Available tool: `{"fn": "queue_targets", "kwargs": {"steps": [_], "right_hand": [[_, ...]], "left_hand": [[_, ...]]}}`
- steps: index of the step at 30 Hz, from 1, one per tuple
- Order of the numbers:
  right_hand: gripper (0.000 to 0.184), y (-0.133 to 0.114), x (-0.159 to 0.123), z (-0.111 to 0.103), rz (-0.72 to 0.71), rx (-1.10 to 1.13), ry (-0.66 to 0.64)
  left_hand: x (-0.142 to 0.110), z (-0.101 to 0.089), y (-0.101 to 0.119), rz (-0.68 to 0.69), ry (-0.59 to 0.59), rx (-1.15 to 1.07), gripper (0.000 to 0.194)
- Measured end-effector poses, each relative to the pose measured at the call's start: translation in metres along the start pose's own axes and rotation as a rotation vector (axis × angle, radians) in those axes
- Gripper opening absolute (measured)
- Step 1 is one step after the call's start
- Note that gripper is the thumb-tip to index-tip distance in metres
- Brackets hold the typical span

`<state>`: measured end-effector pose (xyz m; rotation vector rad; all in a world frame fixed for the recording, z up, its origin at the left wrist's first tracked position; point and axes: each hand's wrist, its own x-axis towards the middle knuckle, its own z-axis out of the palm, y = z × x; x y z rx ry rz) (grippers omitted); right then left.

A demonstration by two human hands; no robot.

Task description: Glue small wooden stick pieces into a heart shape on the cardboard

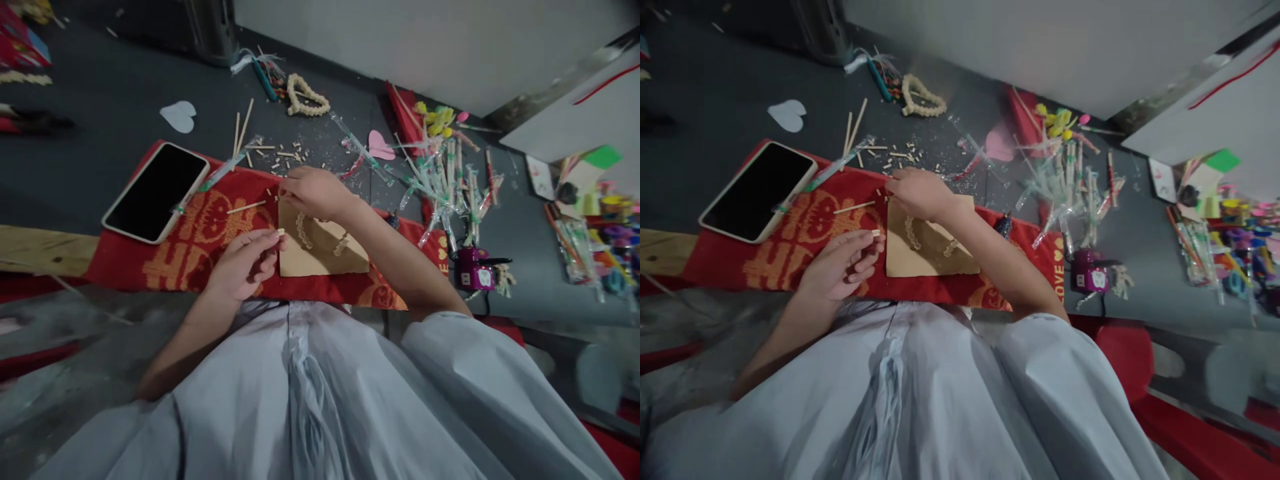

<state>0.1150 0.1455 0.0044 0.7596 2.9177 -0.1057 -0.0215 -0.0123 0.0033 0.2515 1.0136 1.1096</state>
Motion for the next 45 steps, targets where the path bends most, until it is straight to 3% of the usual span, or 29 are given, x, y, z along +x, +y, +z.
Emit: {"fn": "queue_targets", "kwargs": {"steps": [11,16,20,26,29,33,40,45], "right_hand": [[0.02,0.003,0.021,0.005,-0.051,0.127,0.004],[0.009,0.013,0.0,0.001,-0.077,0.51,0.281],[0.019,0.003,-0.032,-0.007,-0.081,0.816,0.493],[0.016,-0.027,-0.064,-0.017,-0.041,0.891,0.673],[0.019,-0.039,-0.073,-0.022,-0.047,0.892,0.745],[0.024,-0.049,-0.083,-0.025,-0.053,0.784,0.791],[0.01,-0.055,-0.088,-0.02,0.021,0.705,0.811],[0.012,-0.061,-0.091,-0.016,0.069,0.839,0.816]], "left_hand": [[-0.005,-0.01,0.004,0.02,0.051,-0.046,0.012],[-0.003,-0.009,0.009,0.094,0.036,-0.039,0.016],[-0.003,0.001,0.014,0.208,0.074,0.006,0.016],[-0.008,0.019,0.009,0.517,0.033,0.098,0.019],[-0.009,0.022,0.003,0.594,-0.006,0.161,0.014],[-0.007,0.023,-0.003,0.573,-0.014,0.176,0.013],[-0.003,0.028,-0.009,0.576,-0.024,0.065,0.024],[-0.006,0.032,-0.004,0.403,0.042,0.139,0.015]]}}
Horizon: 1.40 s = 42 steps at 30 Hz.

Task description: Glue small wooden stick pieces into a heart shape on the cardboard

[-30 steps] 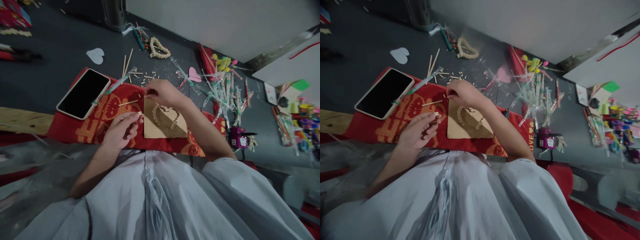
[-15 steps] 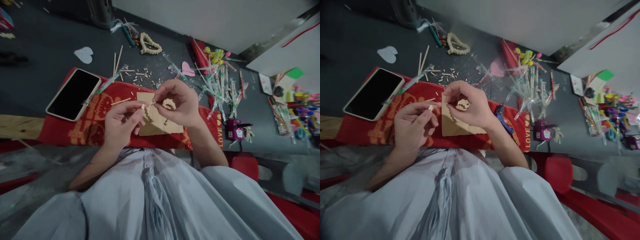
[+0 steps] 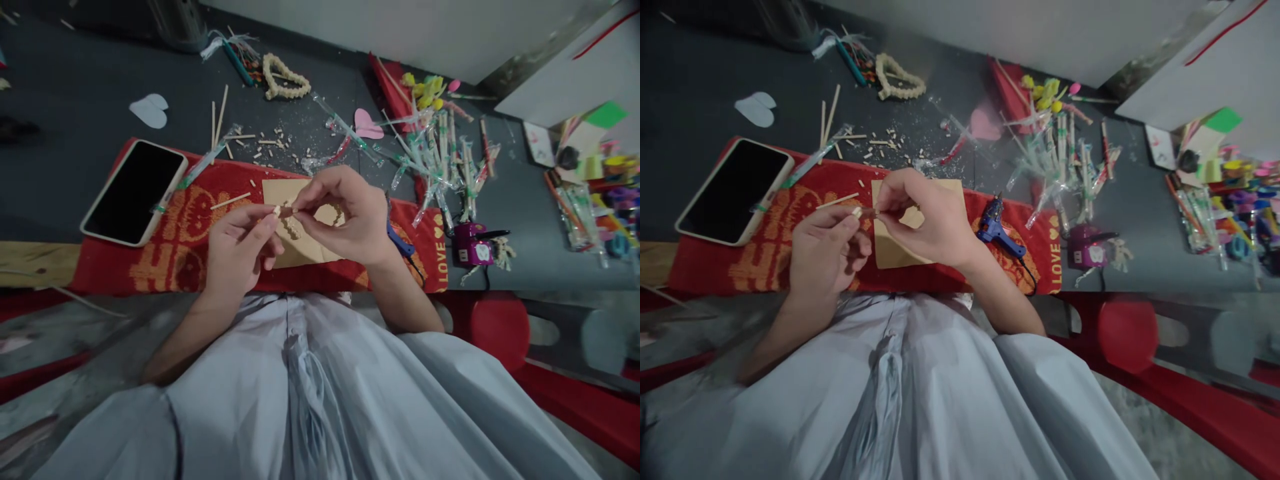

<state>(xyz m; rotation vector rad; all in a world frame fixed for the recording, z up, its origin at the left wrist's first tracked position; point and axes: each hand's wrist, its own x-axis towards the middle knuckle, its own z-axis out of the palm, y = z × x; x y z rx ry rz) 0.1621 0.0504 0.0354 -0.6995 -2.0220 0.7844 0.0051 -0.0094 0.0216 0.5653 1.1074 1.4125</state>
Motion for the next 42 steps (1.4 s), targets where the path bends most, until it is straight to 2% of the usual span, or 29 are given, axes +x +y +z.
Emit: {"fn": "queue_targets", "kwargs": {"steps": [6,19,23,28,35,42], "right_hand": [[0.005,-0.002,-0.006,0.005,0.039,-0.169,-0.001],[0.016,0.002,-0.005,0.009,-0.031,-0.363,-0.054],[0.019,-0.002,-0.008,0.009,-0.009,-0.409,-0.058],[0.02,0.005,-0.008,0.002,0.001,-0.287,-0.098],[0.033,0.026,0.0,-0.012,-0.144,-0.104,-0.244],[0.029,0.027,-0.003,-0.009,-0.103,0.122,-0.231]], "left_hand": [[0.007,-0.001,-0.004,-0.121,0.03,0.099,0.017],[0.007,0.0,0.0,-0.098,0.019,0.099,0.015],[0.009,0.001,0.0,-0.09,0.023,0.145,0.024],[0.009,0.001,0.0,-0.04,0.013,0.153,0.025],[0.006,-0.005,0.001,-0.044,-0.055,0.242,0.02],[0.0,0.0,0.011,-0.107,-0.053,0.274,0.017]]}}
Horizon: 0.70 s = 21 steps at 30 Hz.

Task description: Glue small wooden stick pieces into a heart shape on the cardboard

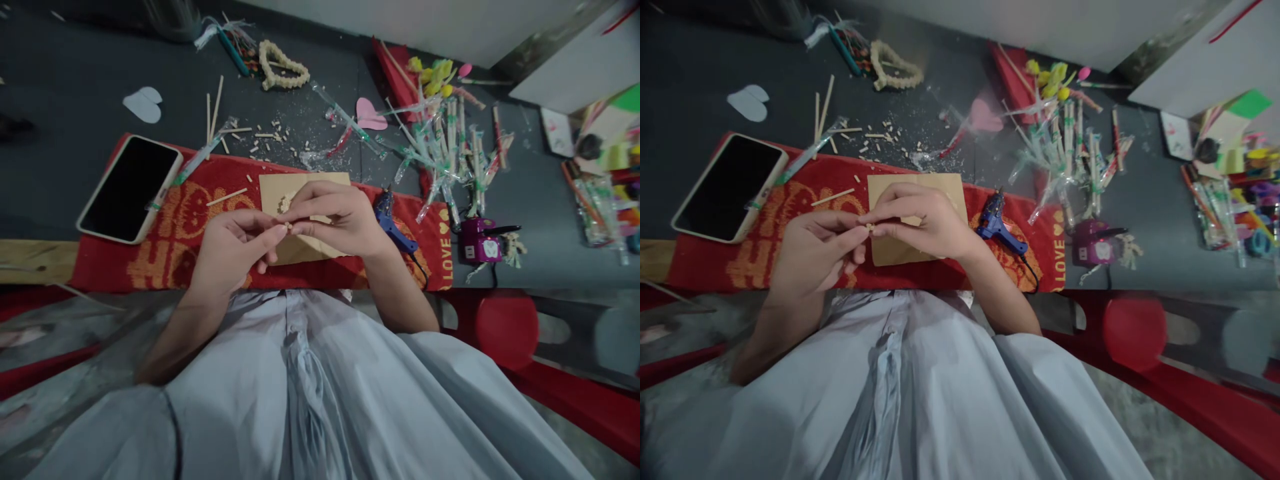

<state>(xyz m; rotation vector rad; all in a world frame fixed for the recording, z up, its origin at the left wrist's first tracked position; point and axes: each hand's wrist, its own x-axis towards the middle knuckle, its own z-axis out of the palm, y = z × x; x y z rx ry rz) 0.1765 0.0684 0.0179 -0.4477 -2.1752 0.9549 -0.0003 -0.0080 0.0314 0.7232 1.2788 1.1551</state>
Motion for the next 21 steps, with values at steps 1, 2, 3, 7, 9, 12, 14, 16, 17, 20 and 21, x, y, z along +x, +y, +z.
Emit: {"fn": "queue_targets", "kwargs": {"steps": [1,2,3,7,9,12,14,16,17,20,21], "right_hand": [[0.028,0.0001,-0.0002,0.0008,0.005,0.029,0.009],[0.029,0.0002,-0.0004,0.0014,0.01,0.054,0.016],[0.03,0.0004,-0.0005,0.0019,0.016,0.074,0.021],[0.034,0.0002,-0.0008,0.0024,0.041,0.124,0.026],[0.034,-0.0002,-0.0006,0.0021,0.043,0.141,0.019],[0.033,-0.0004,-0.0002,0.0015,0.027,0.166,0.022],[0.032,0.0,0.0,0.0015,0.023,0.177,0.027],[0.032,0.0009,0.0,0.0018,0.027,0.18,0.025],[0.033,0.0015,-0.0001,0.002,0.029,0.181,0.023],[0.034,0.0031,-0.0007,0.003,0.036,0.181,0.023],[0.034,0.0036,-0.0009,0.0035,0.041,0.181,0.027]], "left_hand": [[-0.0008,0.0008,0.0015,-0.006,0.005,0.002,0.017],[-0.0015,0.0014,0.0026,-0.009,0.004,0.004,0.019],[-0.0021,0.0018,0.0034,-0.005,-0.002,0.005,0.02],[-0.0033,0.0008,0.0033,0.024,-0.037,0.009,0.023],[-0.0037,-0.0002,0.003,0.019,-0.044,0.019,0.023],[-0.004,-0.0007,0.0038,-0.003,-0.058,0.03,0.024],[-0.004,-0.0001,0.0051,-0.003,-0.065,0.029,0.023],[-0.0039,0.001,0.0062,0.0,-0.06,0.03,0.021],[-0.0038,0.0016,0.0065,0.0,-0.055,0.029,0.021],[-0.0036,0.0023,0.0056,0.001,-0.055,0.006,0.022],[-0.0033,0.002,0.0046,0.013,-0.057,-0.011,0.023]]}}
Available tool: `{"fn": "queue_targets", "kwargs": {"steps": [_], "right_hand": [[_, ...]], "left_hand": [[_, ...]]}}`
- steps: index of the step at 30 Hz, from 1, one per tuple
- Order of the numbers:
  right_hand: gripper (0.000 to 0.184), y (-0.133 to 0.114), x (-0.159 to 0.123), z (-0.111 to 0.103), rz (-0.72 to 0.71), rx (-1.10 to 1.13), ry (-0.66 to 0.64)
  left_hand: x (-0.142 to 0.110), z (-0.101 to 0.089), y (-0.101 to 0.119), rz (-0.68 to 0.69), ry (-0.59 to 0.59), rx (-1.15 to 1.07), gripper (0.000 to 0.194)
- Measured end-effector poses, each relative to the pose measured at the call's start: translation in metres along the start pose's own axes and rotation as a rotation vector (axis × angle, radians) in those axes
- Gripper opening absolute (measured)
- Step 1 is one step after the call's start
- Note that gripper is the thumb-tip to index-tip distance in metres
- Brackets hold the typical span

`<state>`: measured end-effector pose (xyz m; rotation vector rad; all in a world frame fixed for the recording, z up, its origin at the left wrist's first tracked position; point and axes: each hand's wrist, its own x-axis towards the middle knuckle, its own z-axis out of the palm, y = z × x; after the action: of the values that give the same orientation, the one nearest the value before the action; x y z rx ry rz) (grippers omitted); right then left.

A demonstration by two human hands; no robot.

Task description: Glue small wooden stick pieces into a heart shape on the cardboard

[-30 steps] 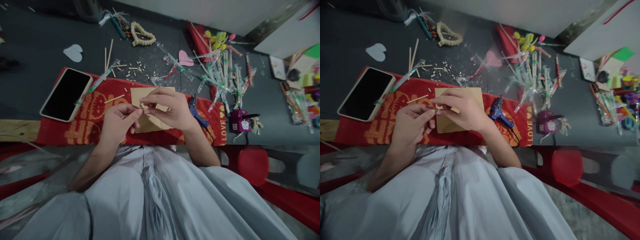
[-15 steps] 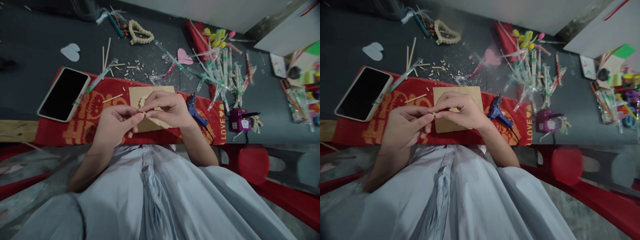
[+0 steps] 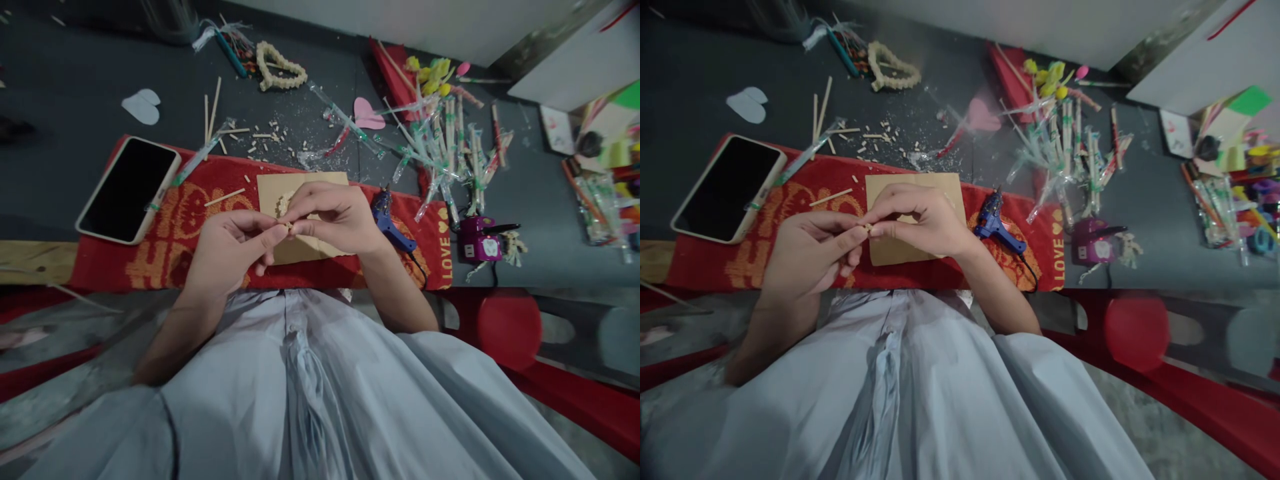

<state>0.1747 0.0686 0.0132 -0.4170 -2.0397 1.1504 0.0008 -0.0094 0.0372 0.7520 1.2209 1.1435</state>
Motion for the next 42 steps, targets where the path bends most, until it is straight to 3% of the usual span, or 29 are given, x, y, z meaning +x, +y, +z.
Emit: {"fn": "queue_targets", "kwargs": {"steps": [8,15,24,32,42], "right_hand": [[0.023,0.005,-0.001,0.007,-0.08,0.047,0.156],[0.017,0.007,-0.004,0.015,-0.08,0.132,0.185],[0.017,0.006,-0.002,0.02,-0.086,0.178,0.212],[0.019,0.006,-0.002,0.023,-0.056,0.165,0.219],[0.016,0.011,-0.002,0.03,-0.024,0.271,0.27]], "left_hand": [[0.007,-0.007,-0.014,0.164,0.092,0.038,0.034],[0.009,-0.004,-0.019,0.267,0.129,0.041,0.034],[0.006,-0.005,-0.02,0.264,0.15,0.031,0.029],[0.004,-0.008,-0.026,0.341,0.137,0.082,0.026],[0.009,-0.006,-0.03,0.347,0.136,0.024,0.032]]}}
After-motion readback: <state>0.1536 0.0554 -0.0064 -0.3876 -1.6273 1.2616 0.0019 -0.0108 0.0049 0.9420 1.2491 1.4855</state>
